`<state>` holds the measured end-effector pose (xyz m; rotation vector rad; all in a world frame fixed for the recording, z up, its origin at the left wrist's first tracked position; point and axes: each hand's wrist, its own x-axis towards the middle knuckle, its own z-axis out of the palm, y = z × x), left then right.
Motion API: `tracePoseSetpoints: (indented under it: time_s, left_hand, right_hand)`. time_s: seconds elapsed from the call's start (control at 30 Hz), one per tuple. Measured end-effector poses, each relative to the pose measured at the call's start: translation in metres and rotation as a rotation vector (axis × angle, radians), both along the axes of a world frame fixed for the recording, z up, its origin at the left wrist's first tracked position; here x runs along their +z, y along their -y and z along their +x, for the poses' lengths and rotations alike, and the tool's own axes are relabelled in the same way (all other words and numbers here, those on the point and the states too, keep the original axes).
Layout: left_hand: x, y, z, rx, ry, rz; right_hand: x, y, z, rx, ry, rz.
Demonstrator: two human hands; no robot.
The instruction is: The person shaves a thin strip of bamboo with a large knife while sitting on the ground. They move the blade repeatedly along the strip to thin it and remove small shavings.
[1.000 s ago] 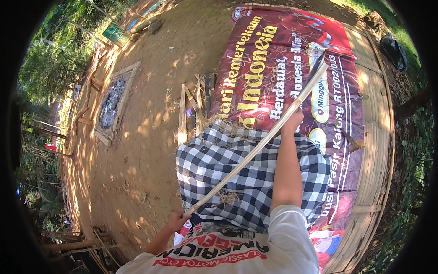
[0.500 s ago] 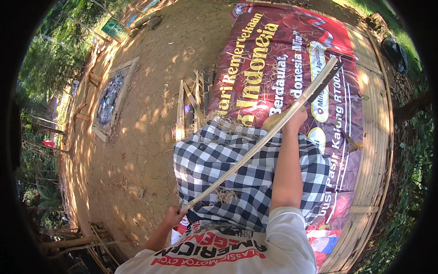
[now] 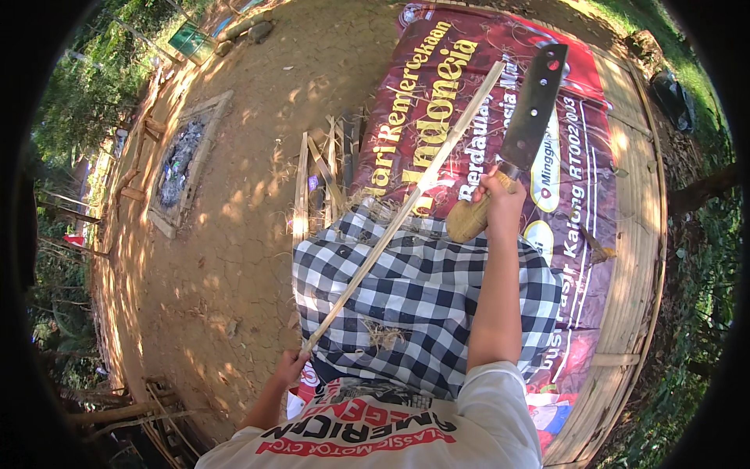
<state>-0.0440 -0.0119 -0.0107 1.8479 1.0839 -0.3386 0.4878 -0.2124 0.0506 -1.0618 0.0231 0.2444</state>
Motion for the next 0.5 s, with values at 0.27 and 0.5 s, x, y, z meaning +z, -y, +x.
tracePoseSetpoints:
  time_s: [0.27,0.5]
  left_hand:
    - [-0.016,-0.005,-0.005,0.037,-0.015,-0.086]
    - [-0.013,-0.008,0.007,0.049,0.038,-0.137]
  right_hand:
    - [0.036,0.023,-0.036,0.680,-0.035,-0.326]
    - [0.026,0.045,-0.056,0.710,-0.334,-0.159]
